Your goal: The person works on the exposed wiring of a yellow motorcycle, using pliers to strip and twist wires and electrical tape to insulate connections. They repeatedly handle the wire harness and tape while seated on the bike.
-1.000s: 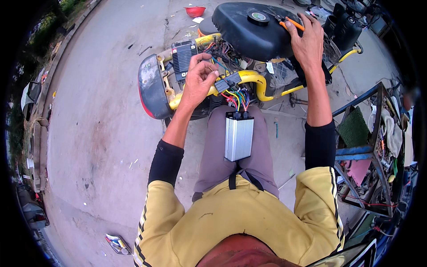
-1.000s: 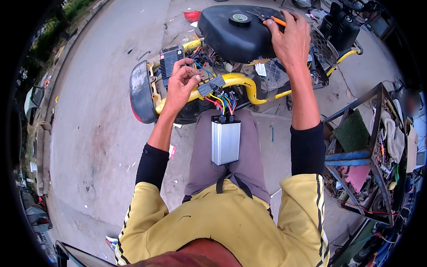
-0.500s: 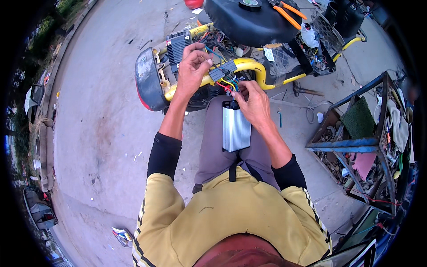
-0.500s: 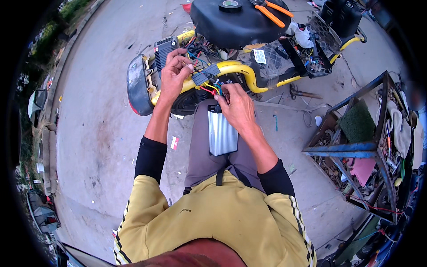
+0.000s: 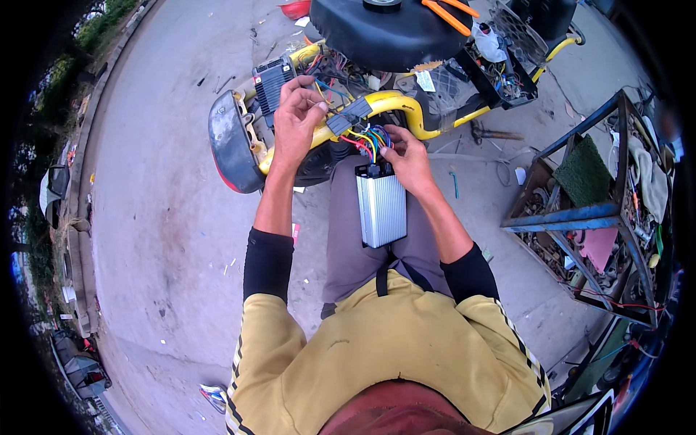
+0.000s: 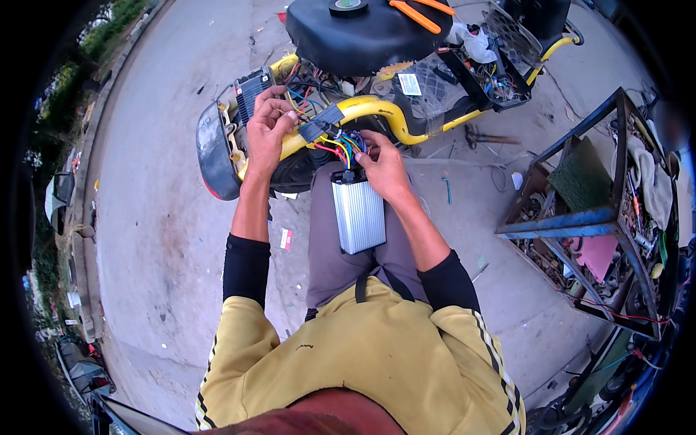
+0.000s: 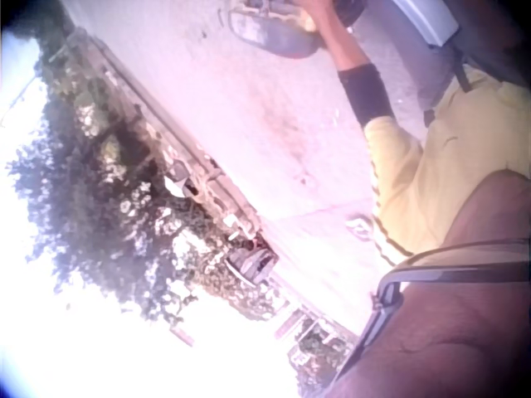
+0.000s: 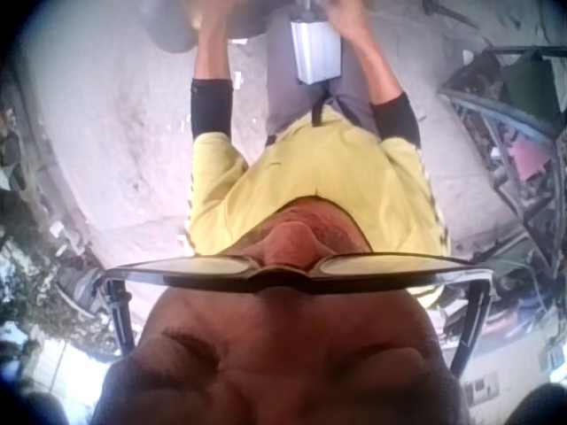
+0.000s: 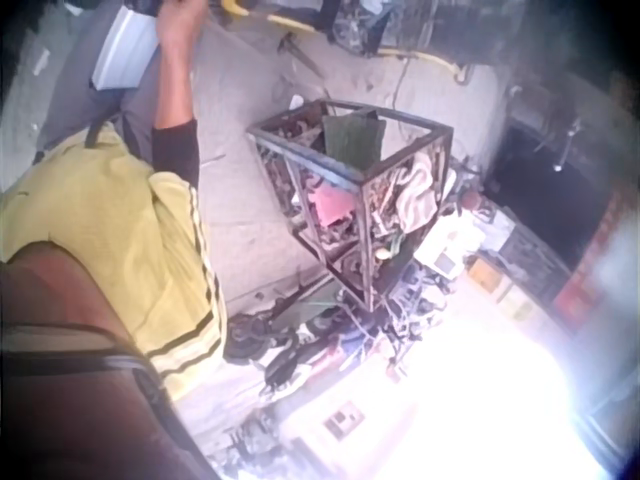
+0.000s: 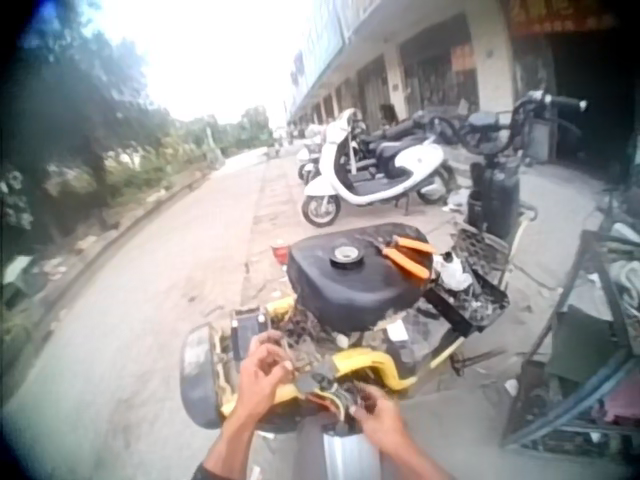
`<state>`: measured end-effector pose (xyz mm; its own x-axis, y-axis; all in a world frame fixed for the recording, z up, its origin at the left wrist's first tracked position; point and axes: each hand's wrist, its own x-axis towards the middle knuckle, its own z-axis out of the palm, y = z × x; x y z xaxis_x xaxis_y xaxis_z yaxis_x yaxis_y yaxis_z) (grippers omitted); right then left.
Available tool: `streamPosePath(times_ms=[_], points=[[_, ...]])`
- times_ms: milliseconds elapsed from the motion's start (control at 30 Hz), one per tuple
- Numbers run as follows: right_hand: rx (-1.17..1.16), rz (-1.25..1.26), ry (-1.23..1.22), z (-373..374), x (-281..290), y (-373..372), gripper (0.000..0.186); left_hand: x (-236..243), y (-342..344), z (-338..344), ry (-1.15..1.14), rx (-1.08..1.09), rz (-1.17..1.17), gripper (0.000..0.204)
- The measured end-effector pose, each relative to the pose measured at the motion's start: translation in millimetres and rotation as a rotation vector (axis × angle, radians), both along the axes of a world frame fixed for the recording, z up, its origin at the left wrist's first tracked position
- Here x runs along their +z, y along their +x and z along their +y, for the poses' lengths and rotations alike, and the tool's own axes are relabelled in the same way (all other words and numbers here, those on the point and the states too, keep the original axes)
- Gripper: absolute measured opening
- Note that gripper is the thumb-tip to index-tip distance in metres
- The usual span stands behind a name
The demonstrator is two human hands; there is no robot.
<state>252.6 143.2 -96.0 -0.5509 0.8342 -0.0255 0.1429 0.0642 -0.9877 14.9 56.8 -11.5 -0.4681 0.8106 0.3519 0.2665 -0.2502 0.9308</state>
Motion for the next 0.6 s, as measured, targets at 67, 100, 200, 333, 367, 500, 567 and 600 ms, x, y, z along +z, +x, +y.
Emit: streamPosePath(times_ms=[67, 100, 200, 333, 367, 500, 567, 600], points=[[-0.044, 0.149, -0.115, 1, -8, -2, 0.060, 0, 0, 1, -0.002, -0.003, -0.008, 0.008], [-0.072, 0.218, -0.150, 0, -12, -2, 0.062, 0, 0, 0, -0.001, -0.004, -0.014, 0.008], [-0.136, 0.337, -0.223, -1, -9, 1, 0.069, 1, 0, -2, -0.006, 0.002, -0.012, 0.008], [-0.174, 0.390, -0.287, -3, 2, 4, 0.070, 1, 1, -4, -0.007, 0.004, -0.020, 0.009], [-0.173, 0.403, -0.308, -4, 5, 1, 0.070, 3, -1, -5, -0.003, 0.002, -0.020, 0.009], [-0.123, 0.405, -0.288, -2, 3, 15, 0.062, 2, 3, 1, 0.025, -0.032, -0.017, 0.011], [-0.107, 0.416, -0.272, -1, 5, 12, 0.059, 2, 3, 4, 0.030, -0.043, -0.029, 0.012], [-0.109, 0.417, -0.263, -1, 7, 15, 0.058, 0, 3, 4, 0.029, -0.027, -0.031, 0.012]])
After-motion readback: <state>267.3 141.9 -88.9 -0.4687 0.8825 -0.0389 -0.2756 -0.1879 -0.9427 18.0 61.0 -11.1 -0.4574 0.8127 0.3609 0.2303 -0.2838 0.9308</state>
